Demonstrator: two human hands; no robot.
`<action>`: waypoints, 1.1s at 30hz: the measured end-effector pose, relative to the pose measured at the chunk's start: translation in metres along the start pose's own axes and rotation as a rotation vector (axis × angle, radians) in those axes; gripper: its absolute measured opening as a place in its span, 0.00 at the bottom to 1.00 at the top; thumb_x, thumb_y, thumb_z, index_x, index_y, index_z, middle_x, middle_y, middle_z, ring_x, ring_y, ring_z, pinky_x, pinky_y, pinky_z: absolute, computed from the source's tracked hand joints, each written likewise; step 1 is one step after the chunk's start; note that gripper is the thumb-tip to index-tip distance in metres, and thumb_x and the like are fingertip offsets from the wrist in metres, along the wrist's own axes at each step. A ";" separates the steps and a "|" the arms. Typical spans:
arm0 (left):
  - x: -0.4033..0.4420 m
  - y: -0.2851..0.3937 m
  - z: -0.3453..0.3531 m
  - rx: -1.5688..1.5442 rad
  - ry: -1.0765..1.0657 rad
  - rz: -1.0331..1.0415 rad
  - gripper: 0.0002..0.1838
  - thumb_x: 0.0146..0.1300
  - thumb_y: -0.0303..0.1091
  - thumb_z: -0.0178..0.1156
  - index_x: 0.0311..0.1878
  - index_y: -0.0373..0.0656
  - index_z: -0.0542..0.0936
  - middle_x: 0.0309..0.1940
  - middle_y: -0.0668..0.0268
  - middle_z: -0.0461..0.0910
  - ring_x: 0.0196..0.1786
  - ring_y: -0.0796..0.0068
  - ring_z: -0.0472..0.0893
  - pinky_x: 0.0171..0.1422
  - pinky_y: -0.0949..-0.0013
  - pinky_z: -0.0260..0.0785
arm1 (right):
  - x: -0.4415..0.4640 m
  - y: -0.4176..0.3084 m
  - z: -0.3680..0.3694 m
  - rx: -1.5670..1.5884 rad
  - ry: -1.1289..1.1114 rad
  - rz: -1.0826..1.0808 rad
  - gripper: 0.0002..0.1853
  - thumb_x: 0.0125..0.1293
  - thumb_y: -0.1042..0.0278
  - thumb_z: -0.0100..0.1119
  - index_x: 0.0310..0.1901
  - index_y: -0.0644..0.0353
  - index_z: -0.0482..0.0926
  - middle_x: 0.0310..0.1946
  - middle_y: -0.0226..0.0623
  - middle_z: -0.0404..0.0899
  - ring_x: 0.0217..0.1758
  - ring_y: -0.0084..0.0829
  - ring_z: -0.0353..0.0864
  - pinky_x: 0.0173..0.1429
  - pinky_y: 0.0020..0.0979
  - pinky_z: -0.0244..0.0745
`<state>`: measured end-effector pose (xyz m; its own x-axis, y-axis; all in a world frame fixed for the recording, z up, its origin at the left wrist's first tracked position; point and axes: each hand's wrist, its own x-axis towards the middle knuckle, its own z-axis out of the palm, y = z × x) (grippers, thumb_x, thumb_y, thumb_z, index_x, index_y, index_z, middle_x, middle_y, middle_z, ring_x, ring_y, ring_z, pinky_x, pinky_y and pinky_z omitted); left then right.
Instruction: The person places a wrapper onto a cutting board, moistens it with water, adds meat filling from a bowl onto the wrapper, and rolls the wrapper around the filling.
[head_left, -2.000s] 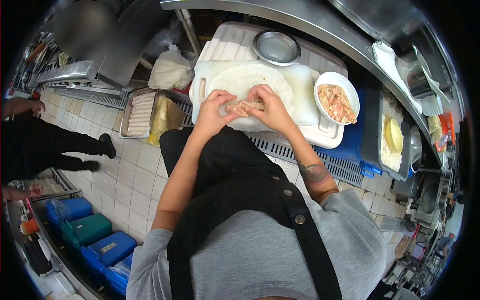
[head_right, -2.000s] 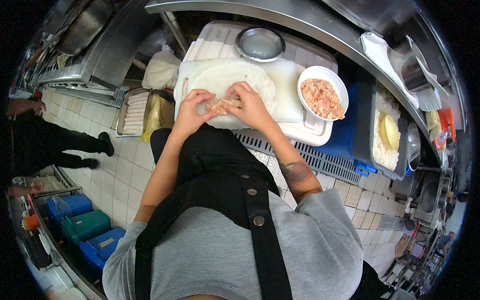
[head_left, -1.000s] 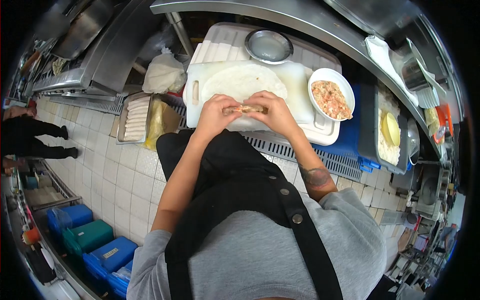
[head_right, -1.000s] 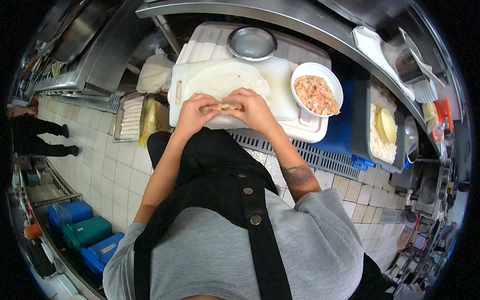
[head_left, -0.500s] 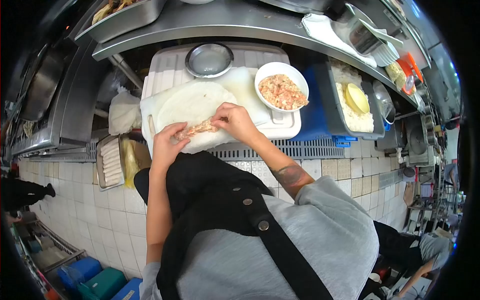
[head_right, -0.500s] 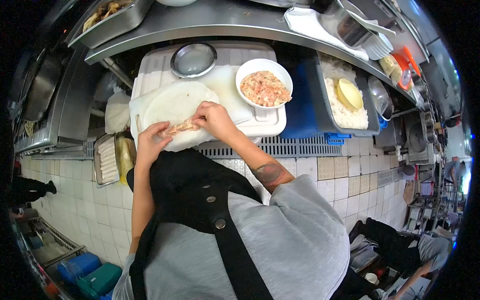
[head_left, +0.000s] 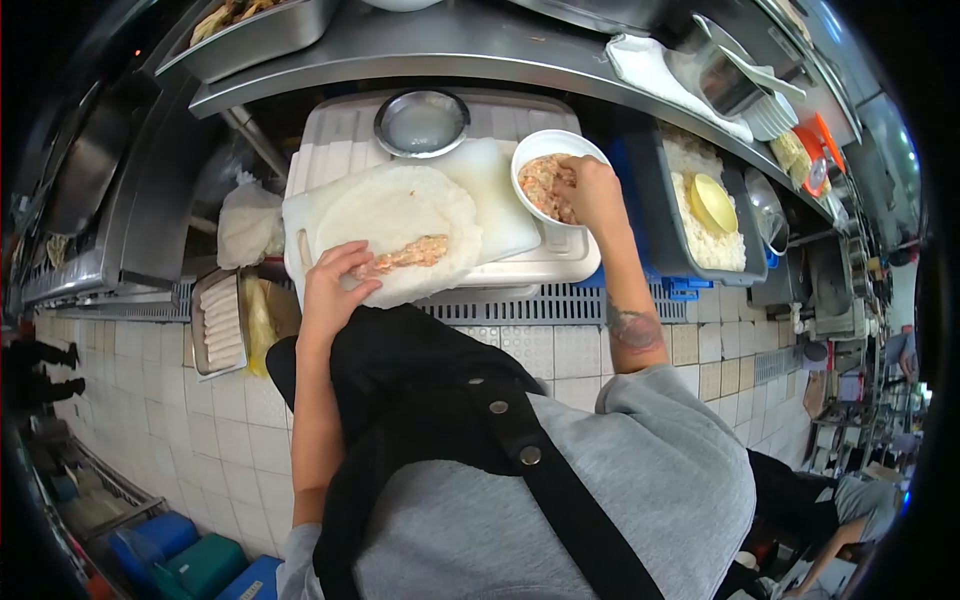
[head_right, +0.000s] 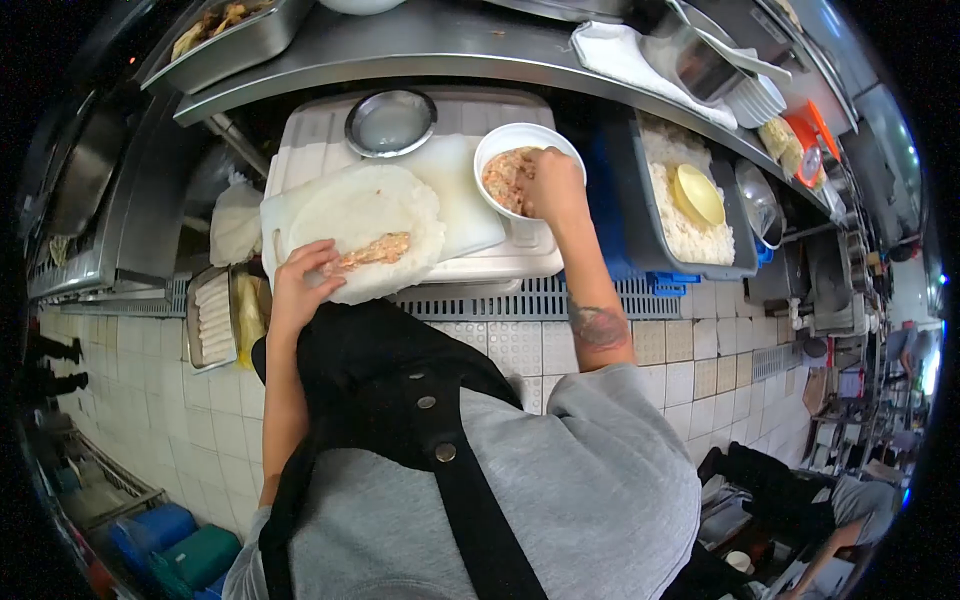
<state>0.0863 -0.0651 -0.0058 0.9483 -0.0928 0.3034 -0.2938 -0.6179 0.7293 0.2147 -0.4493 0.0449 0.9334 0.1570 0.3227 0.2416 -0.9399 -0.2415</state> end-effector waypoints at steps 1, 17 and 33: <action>-0.001 0.003 -0.002 0.006 0.010 -0.014 0.22 0.45 0.25 0.76 0.48 0.38 0.86 0.53 0.57 0.84 0.57 0.57 0.81 0.62 0.62 0.75 | 0.000 0.000 0.000 -0.005 -0.001 0.002 0.14 0.52 0.69 0.73 0.41 0.63 0.87 0.39 0.54 0.84 0.42 0.53 0.85 0.49 0.45 0.81; 0.002 0.028 0.024 0.142 0.033 0.063 0.26 0.44 0.26 0.76 0.50 0.35 0.83 0.50 0.54 0.84 0.54 0.52 0.80 0.62 0.58 0.72 | -0.022 -0.102 -0.019 0.639 -0.231 -0.115 0.08 0.65 0.70 0.65 0.42 0.64 0.87 0.35 0.42 0.88 0.38 0.28 0.89 0.45 0.28 0.82; 0.029 0.035 0.064 0.150 0.002 0.056 0.19 0.46 0.28 0.75 0.44 0.38 0.85 0.41 0.56 0.86 0.48 0.53 0.82 0.56 0.57 0.72 | -0.037 -0.121 0.059 0.784 -0.363 -0.247 0.13 0.51 0.75 0.72 0.40 0.60 0.86 0.40 0.40 0.81 0.43 0.42 0.83 0.49 0.38 0.78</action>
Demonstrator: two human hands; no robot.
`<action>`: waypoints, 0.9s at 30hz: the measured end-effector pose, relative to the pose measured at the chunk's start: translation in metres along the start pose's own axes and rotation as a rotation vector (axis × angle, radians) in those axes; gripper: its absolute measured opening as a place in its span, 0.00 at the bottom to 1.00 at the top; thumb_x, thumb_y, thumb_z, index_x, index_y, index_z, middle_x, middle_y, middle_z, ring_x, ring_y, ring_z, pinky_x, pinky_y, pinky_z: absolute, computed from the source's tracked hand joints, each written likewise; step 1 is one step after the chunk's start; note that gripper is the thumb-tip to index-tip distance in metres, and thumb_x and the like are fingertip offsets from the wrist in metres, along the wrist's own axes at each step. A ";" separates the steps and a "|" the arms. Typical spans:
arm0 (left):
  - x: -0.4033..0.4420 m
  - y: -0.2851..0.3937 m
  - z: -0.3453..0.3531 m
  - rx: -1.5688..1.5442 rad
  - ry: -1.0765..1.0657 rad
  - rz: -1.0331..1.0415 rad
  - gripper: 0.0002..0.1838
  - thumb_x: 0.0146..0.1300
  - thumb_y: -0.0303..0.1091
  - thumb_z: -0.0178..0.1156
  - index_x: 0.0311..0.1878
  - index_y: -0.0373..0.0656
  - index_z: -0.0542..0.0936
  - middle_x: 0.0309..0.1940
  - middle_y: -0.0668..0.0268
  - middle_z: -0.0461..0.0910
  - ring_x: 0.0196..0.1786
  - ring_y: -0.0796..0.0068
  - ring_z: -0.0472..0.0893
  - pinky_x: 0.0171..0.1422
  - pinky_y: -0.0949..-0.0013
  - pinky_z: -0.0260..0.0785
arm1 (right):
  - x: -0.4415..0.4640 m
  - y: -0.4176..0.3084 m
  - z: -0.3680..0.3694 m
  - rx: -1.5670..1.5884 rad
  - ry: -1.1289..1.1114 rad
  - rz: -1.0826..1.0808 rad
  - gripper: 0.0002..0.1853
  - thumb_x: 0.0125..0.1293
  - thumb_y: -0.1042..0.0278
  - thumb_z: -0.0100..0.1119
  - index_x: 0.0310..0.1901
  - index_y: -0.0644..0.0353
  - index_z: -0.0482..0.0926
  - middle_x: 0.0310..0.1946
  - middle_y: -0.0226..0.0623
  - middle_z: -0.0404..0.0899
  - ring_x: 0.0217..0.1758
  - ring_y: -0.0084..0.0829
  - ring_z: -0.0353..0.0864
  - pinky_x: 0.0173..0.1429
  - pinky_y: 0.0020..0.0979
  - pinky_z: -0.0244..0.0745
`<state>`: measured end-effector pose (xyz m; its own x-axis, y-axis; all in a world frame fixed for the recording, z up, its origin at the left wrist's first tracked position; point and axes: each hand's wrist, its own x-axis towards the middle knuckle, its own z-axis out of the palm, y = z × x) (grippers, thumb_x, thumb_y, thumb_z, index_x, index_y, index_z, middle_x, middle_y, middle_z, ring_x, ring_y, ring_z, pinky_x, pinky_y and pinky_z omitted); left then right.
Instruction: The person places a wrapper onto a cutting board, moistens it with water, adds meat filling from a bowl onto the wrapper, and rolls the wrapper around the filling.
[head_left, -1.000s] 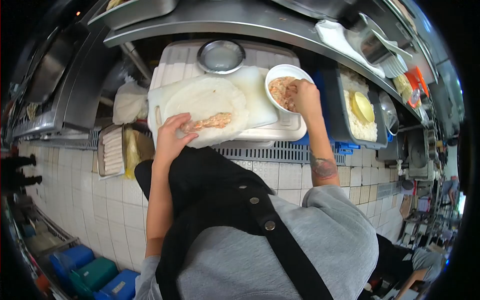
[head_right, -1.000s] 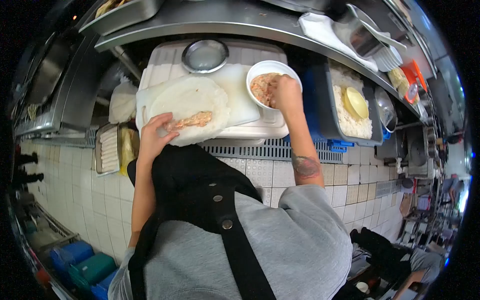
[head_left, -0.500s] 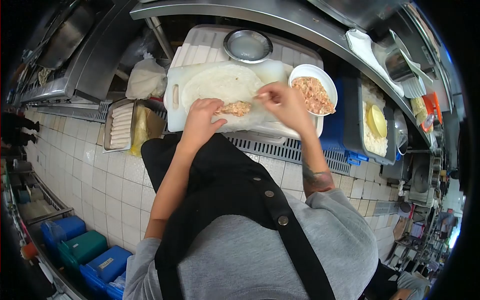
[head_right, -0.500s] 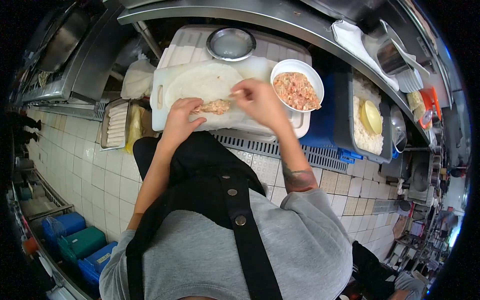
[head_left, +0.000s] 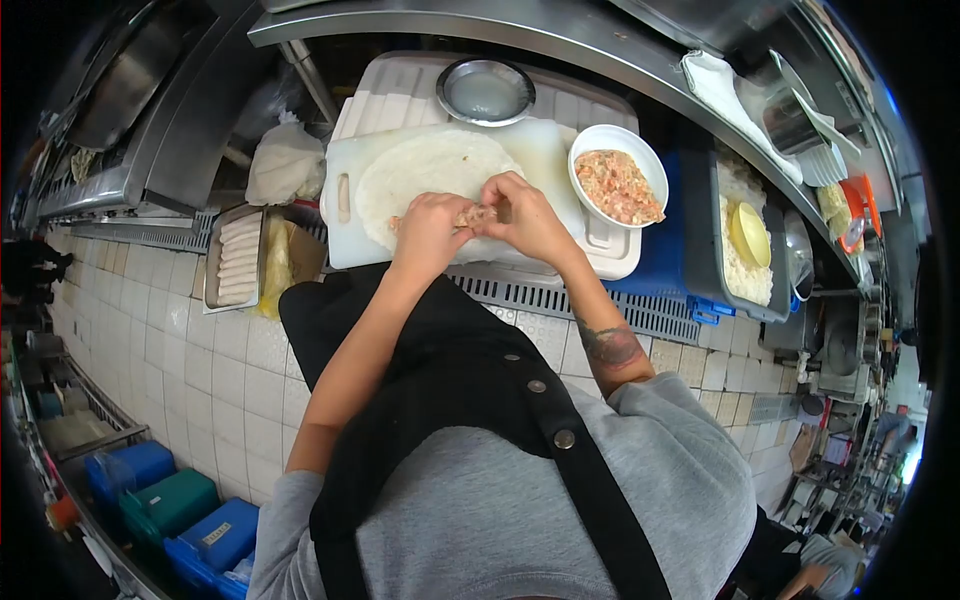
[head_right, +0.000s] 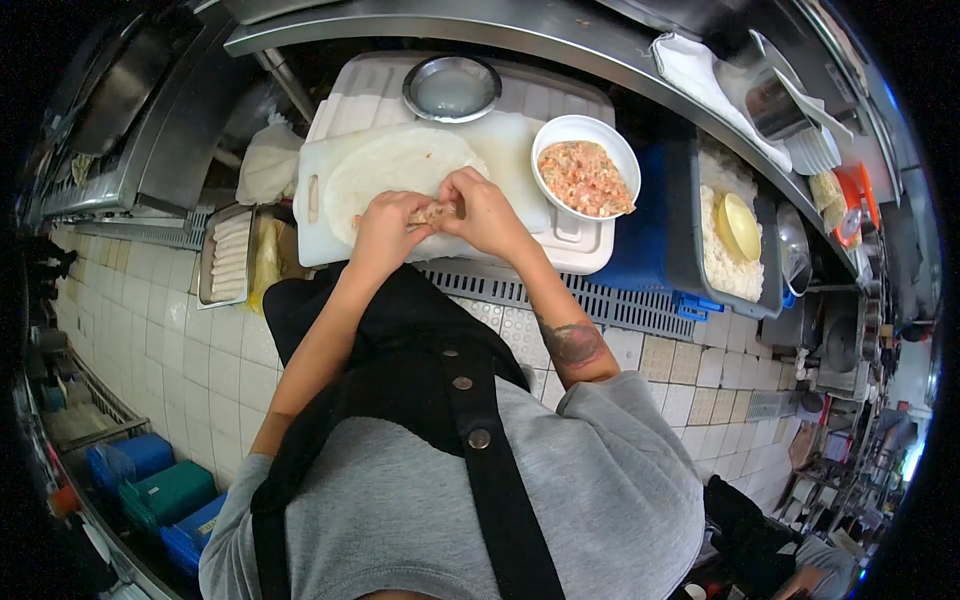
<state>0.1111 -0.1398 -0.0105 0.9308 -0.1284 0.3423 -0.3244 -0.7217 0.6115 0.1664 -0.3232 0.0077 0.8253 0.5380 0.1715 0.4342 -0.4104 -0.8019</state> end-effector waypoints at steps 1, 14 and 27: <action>0.000 0.000 0.003 0.003 0.027 -0.002 0.17 0.46 0.28 0.75 0.42 0.39 0.86 0.39 0.56 0.86 0.46 0.54 0.83 0.55 0.57 0.73 | 0.000 0.000 0.000 0.009 0.005 -0.034 0.14 0.51 0.75 0.72 0.41 0.60 0.86 0.40 0.41 0.81 0.42 0.42 0.82 0.49 0.38 0.78; 0.005 0.010 0.012 -0.020 0.115 0.036 0.11 0.50 0.28 0.74 0.39 0.41 0.88 0.35 0.56 0.86 0.41 0.58 0.84 0.47 0.60 0.76 | -0.015 0.000 -0.003 -0.015 0.073 -0.052 0.15 0.53 0.75 0.74 0.44 0.63 0.86 0.37 0.43 0.85 0.39 0.37 0.86 0.46 0.34 0.80; 0.004 0.009 0.004 -0.148 -0.073 -0.119 0.14 0.54 0.27 0.71 0.45 0.37 0.86 0.40 0.53 0.86 0.46 0.54 0.85 0.53 0.59 0.76 | -0.050 -0.002 -0.086 -0.454 0.443 -0.018 0.15 0.56 0.69 0.74 0.44 0.64 0.86 0.44 0.46 0.86 0.44 0.43 0.87 0.50 0.36 0.81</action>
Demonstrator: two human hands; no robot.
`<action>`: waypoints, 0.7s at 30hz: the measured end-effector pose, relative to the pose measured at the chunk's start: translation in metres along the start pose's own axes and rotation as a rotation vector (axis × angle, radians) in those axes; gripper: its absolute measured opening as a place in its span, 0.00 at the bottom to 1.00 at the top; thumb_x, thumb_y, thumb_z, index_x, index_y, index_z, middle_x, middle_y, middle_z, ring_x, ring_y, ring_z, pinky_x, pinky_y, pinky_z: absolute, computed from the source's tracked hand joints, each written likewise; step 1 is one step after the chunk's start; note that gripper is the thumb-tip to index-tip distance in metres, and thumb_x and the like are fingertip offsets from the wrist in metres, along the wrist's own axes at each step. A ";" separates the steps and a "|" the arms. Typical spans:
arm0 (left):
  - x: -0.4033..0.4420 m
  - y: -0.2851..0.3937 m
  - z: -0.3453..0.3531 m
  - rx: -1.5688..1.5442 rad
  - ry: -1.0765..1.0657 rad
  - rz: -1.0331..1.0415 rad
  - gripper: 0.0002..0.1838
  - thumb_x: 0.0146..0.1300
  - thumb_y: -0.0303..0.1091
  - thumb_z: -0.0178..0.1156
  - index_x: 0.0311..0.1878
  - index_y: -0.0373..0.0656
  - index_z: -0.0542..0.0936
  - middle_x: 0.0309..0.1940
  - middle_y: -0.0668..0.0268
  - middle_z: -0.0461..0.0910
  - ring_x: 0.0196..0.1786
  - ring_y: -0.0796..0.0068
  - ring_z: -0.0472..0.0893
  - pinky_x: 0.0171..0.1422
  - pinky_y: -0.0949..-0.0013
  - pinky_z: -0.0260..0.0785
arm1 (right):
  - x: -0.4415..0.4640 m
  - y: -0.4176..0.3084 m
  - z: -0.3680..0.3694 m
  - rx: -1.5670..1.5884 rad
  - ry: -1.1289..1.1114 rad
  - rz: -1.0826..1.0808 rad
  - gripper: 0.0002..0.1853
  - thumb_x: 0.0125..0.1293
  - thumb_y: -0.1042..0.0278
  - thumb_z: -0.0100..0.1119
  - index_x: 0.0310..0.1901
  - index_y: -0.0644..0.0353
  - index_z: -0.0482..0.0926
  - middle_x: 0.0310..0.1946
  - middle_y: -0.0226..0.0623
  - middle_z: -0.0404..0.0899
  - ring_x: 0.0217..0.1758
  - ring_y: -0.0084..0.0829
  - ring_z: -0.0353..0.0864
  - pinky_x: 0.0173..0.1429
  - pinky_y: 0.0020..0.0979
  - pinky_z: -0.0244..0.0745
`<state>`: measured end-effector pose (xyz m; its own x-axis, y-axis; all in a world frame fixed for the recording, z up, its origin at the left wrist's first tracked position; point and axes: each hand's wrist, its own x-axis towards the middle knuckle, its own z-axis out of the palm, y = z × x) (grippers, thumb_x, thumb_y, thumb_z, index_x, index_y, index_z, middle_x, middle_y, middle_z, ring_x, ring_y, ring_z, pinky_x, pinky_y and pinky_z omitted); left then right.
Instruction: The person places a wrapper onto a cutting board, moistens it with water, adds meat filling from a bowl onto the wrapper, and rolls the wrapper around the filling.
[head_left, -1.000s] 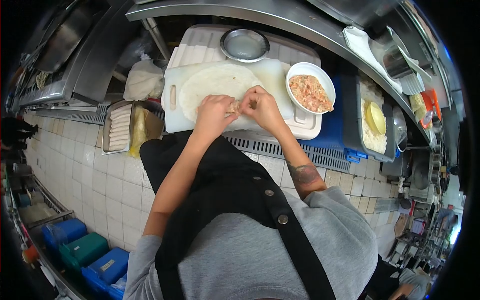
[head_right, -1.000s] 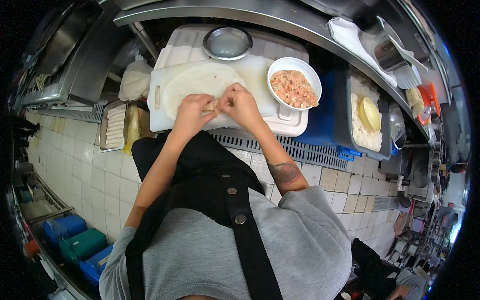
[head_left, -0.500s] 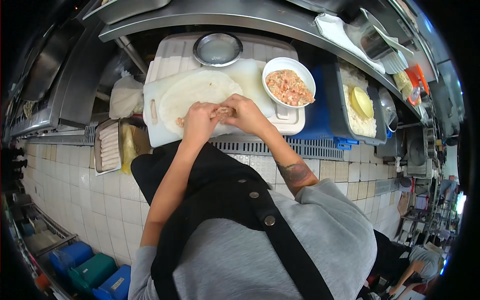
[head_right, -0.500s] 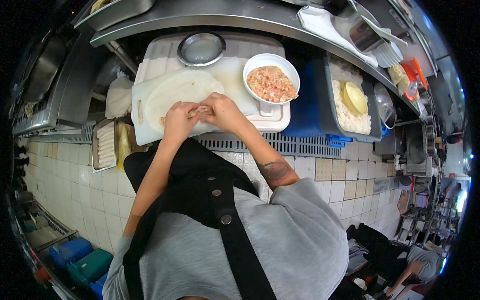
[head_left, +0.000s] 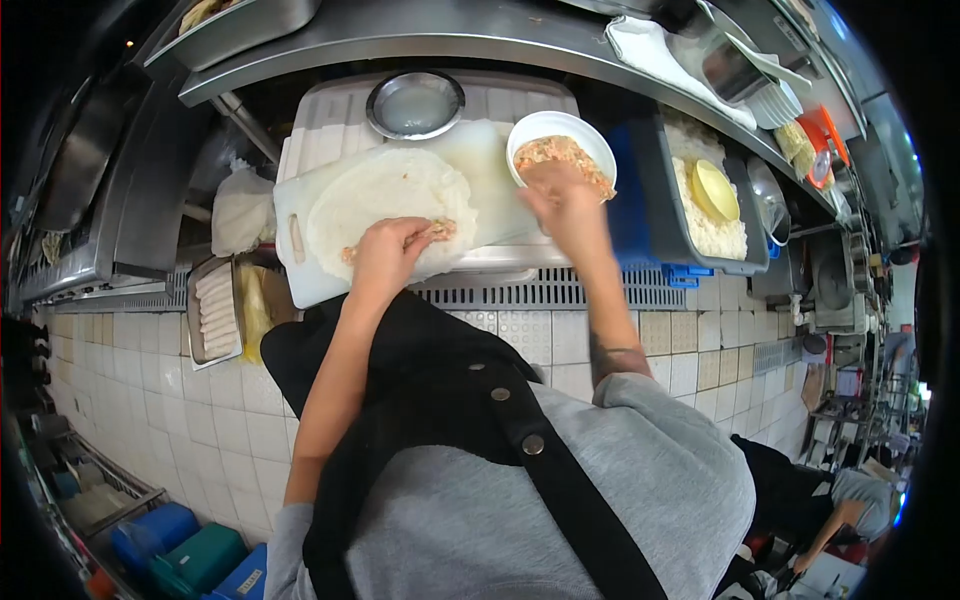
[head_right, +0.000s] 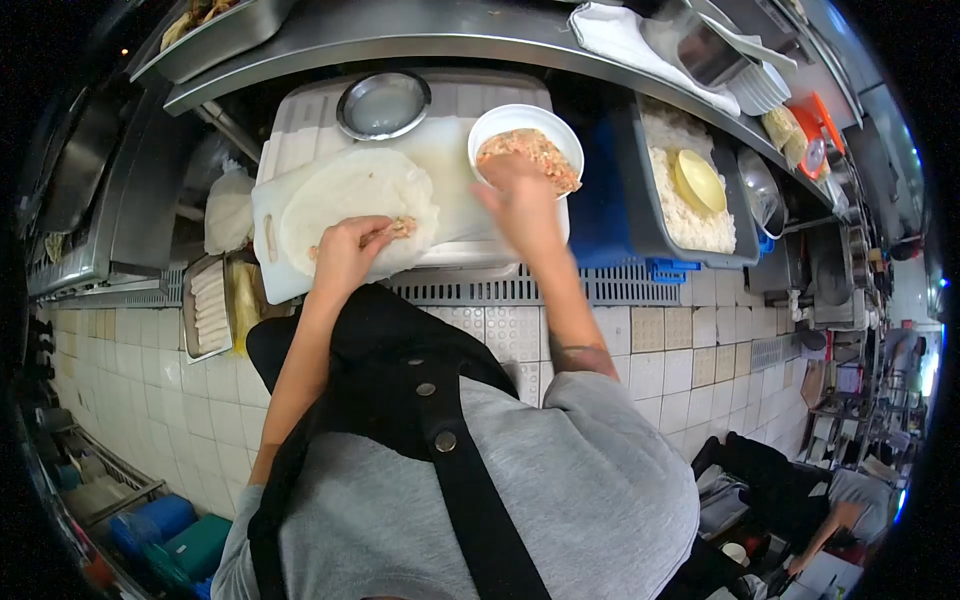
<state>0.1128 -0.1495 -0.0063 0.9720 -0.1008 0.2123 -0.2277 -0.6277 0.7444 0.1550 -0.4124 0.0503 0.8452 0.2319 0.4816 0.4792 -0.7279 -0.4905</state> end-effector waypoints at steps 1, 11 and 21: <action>0.000 0.003 -0.005 0.021 -0.026 0.022 0.17 0.54 0.27 0.72 0.48 0.37 0.86 0.44 0.51 0.86 0.48 0.54 0.85 0.54 0.60 0.77 | 0.000 0.012 -0.018 -0.086 0.041 0.079 0.16 0.55 0.68 0.74 0.45 0.64 0.86 0.45 0.46 0.85 0.45 0.45 0.86 0.52 0.38 0.81; -0.003 -0.008 -0.020 0.071 -0.013 0.104 0.24 0.50 0.27 0.72 0.52 0.32 0.83 0.55 0.49 0.82 0.58 0.48 0.80 0.68 0.55 0.70 | 0.003 0.077 -0.088 -0.148 -0.443 -0.060 0.13 0.53 0.77 0.70 0.42 0.63 0.85 0.45 0.44 0.85 0.52 0.44 0.83 0.58 0.37 0.78; 0.000 -0.009 -0.026 0.113 -0.055 0.109 0.21 0.53 0.30 0.72 0.51 0.36 0.84 0.57 0.52 0.82 0.63 0.51 0.78 0.70 0.52 0.66 | 0.007 0.093 -0.081 -0.216 -0.395 -0.218 0.07 0.52 0.74 0.67 0.34 0.60 0.84 0.36 0.38 0.83 0.44 0.44 0.83 0.51 0.40 0.79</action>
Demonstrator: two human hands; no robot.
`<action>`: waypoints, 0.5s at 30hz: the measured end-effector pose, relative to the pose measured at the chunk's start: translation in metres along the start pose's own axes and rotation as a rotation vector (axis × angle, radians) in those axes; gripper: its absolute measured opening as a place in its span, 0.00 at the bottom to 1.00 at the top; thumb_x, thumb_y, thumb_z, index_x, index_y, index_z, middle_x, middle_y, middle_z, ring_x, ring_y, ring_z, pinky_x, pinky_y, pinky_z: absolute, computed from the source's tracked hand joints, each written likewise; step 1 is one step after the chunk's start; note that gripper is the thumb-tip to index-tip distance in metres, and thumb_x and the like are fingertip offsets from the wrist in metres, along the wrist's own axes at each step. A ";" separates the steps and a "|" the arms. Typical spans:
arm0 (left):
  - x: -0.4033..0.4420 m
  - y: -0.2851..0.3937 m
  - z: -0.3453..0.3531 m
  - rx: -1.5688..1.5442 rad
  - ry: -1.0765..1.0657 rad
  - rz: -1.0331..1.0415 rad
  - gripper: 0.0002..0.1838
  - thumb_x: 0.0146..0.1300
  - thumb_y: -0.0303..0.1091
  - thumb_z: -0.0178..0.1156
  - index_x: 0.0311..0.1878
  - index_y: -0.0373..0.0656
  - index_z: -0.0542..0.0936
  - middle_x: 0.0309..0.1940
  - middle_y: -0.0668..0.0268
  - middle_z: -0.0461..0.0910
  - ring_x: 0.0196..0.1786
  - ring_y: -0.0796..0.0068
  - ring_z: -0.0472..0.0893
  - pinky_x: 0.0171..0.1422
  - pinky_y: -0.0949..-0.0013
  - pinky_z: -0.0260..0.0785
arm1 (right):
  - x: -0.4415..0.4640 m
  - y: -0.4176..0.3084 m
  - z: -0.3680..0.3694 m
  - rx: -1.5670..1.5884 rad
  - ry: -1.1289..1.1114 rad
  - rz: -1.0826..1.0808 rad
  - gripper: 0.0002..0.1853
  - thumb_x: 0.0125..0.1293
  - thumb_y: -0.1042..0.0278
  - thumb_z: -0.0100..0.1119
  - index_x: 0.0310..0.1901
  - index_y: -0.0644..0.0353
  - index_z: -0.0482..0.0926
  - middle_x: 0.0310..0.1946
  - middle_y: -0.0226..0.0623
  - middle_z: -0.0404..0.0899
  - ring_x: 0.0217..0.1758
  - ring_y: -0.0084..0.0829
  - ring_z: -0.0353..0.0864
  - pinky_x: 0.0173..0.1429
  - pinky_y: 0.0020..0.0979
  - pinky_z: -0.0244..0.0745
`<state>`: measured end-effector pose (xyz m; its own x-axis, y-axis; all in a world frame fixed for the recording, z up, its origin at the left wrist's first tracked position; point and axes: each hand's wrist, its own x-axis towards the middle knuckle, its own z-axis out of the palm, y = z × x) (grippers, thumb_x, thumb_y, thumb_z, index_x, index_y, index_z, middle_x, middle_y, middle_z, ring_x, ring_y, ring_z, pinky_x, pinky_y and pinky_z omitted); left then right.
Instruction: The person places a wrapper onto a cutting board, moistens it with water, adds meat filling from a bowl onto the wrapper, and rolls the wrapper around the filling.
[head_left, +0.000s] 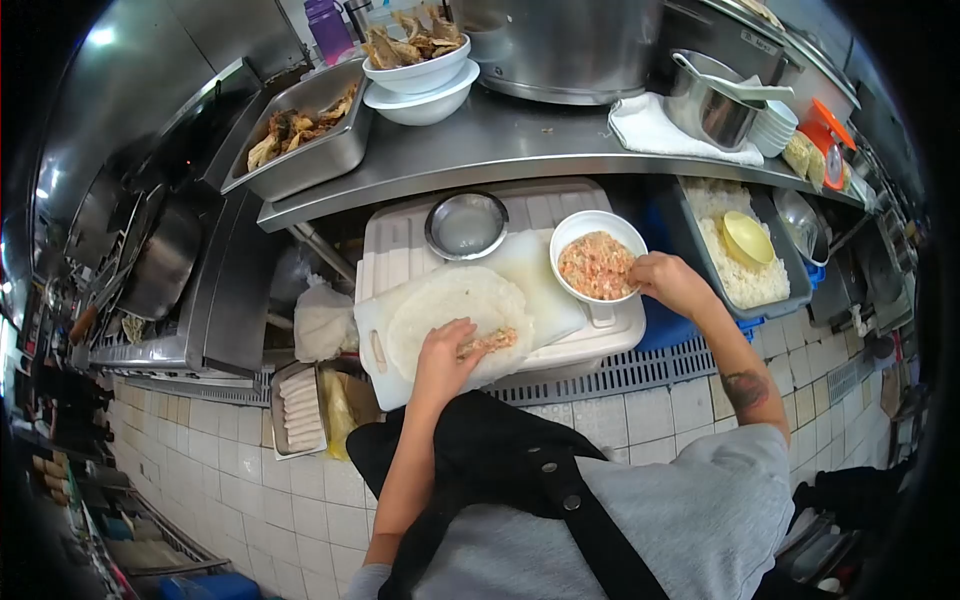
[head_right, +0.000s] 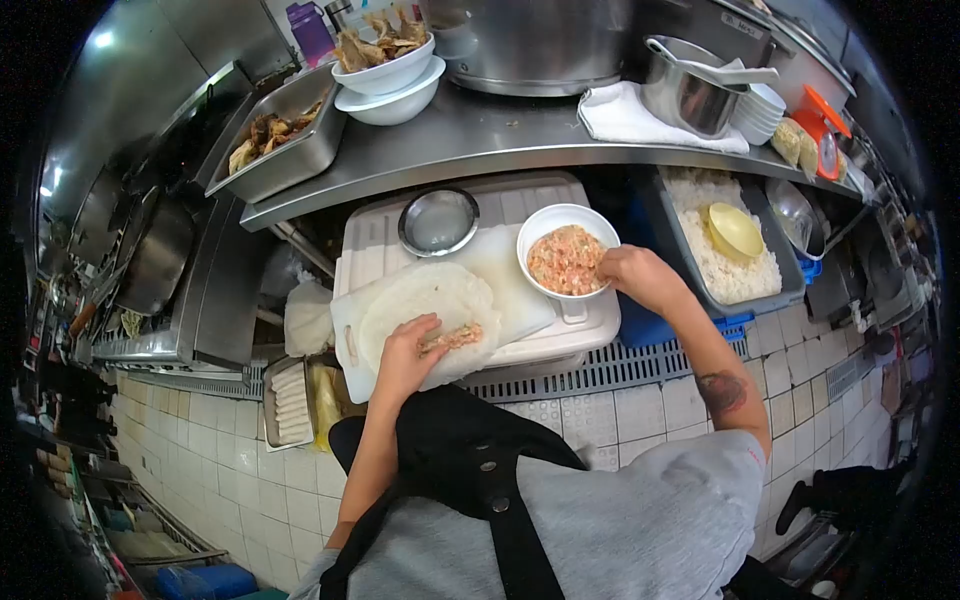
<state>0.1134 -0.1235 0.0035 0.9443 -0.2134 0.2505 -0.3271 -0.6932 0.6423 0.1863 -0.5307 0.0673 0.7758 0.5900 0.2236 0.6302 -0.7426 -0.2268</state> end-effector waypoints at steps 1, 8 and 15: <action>0.000 0.000 0.000 0.014 0.013 0.006 0.21 0.52 0.29 0.72 0.51 0.36 0.84 0.57 0.52 0.82 0.61 0.51 0.79 0.68 0.55 0.69 | 0.002 0.002 -0.001 -0.007 -0.029 -0.005 0.06 0.52 0.74 0.67 0.33 0.60 0.83 0.35 0.38 0.83 0.44 0.43 0.83 0.50 0.40 0.79; -0.013 -0.018 -0.009 0.045 0.047 -0.051 0.22 0.53 0.29 0.71 0.53 0.36 0.83 0.59 0.53 0.81 0.60 0.52 0.80 0.67 0.60 0.71 | 0.008 -0.002 -0.010 -0.002 -0.080 0.120 0.03 0.52 0.75 0.67 0.29 0.63 0.82 0.32 0.44 0.82 0.40 0.47 0.84 0.47 0.41 0.79; -0.021 -0.013 -0.027 0.070 0.101 -0.079 0.23 0.52 0.30 0.72 0.52 0.35 0.83 0.58 0.51 0.81 0.62 0.49 0.78 0.70 0.55 0.67 | 0.041 -0.085 -0.003 0.580 0.344 0.287 0.10 0.63 0.76 0.68 0.45 0.66 0.80 0.34 0.31 0.82 0.37 0.19 0.82 0.45 0.25 0.79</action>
<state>0.0966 -0.0914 0.0096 0.9575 -0.0882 0.2746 -0.2447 -0.7522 0.6118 0.1649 -0.4443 0.0990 0.9191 0.1940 0.3430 0.3931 -0.5098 -0.7652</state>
